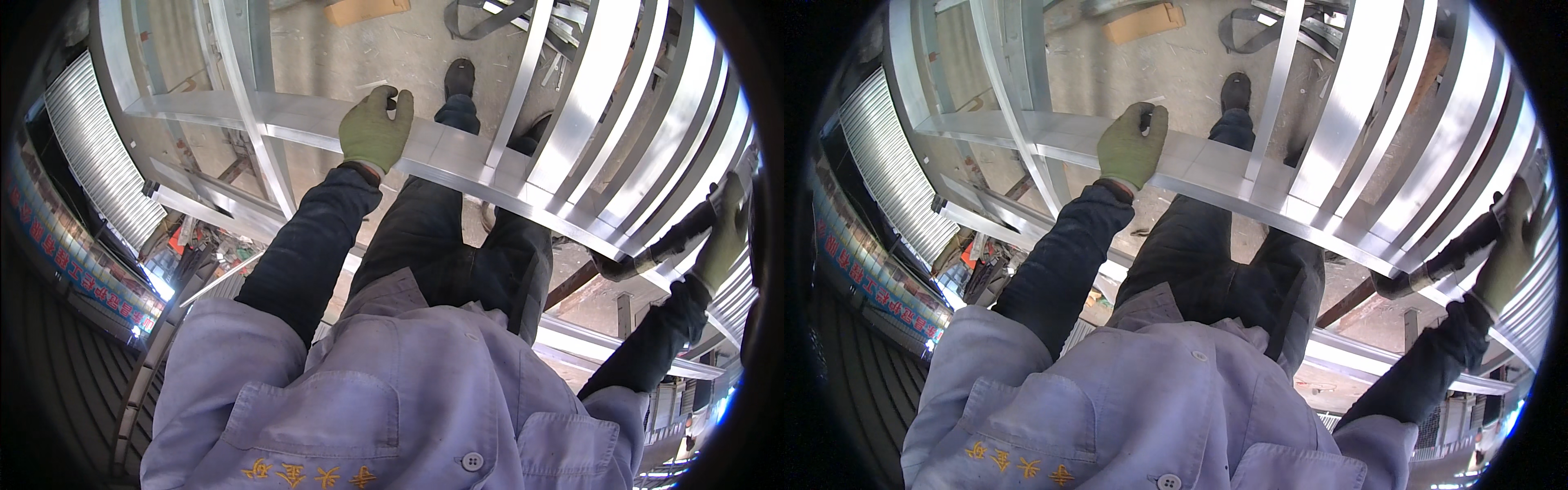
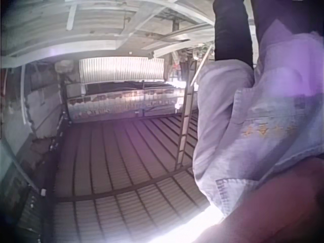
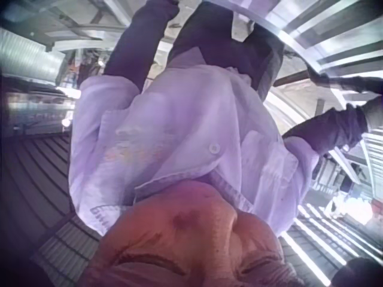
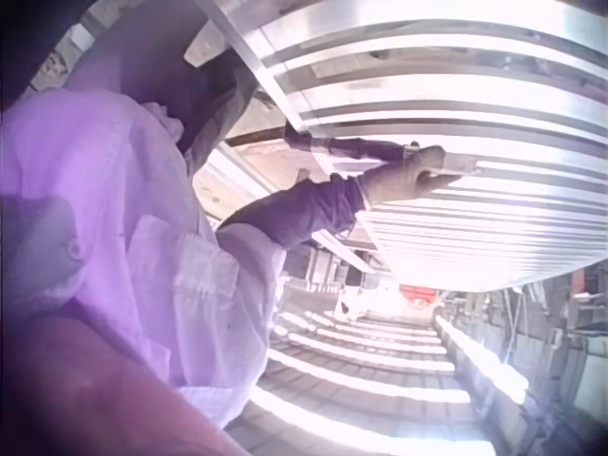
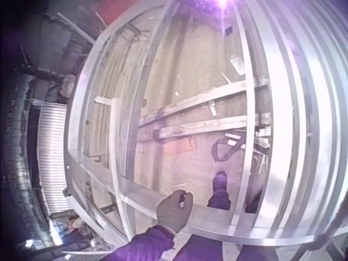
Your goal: The person positions metal bars onto a curved metal frame and welds them in place using a handheld welding tool. They repeat this process for multiple bars, moving along the frame to attach each piece.
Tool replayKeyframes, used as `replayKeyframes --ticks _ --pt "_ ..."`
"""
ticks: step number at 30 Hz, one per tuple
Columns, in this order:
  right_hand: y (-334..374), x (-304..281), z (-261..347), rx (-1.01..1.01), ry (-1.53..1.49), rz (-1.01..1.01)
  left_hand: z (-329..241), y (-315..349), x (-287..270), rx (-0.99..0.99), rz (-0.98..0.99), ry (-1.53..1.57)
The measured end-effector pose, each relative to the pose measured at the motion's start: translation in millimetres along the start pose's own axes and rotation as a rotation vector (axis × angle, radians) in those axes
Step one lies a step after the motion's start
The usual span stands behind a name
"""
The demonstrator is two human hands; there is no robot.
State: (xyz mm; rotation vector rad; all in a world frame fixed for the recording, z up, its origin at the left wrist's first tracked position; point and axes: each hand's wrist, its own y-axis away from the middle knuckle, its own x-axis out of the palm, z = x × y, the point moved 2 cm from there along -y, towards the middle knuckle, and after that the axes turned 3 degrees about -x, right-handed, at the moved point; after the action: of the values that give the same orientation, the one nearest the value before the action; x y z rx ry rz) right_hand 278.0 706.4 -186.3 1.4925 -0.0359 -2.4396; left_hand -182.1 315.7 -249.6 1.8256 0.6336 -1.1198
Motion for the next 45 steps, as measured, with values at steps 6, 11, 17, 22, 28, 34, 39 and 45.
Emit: replayKeyframes --ticks 6,11,17,22,28,34,39,45 --pt "-21 61 8 0.170 0.244 -0.059 -11 -2 2 -0.020 0.044 -0.042" --pt "-22 75 45 0.052 0.224 -0.098 -2 4 5 0.031 -0.034 0.053" --pt "-30 91 47 0.220 0.387 0.122 2 6 -4 0.019 -0.070 -0.029" --pt "-17 77 25 0.032 0.293 0.108 2 5 -5 0.067 -0.062 -0.011" --pt "79 48 122 -0.050 0.196 0.152 -6 4 -7 0.126 0.001 -0.061" --pt "193 88 137 -0.242 0.357 0.363 43 31 -4 0.448 -0.231 0.272" --pt "260 111 171 0.018 0.318 0.574 118 69 -91 0.482 -0.221 0.433" --pt "265 145 203 -0.081 0.149 0.664 281 131 -132 -0.015 -0.146 0.416"
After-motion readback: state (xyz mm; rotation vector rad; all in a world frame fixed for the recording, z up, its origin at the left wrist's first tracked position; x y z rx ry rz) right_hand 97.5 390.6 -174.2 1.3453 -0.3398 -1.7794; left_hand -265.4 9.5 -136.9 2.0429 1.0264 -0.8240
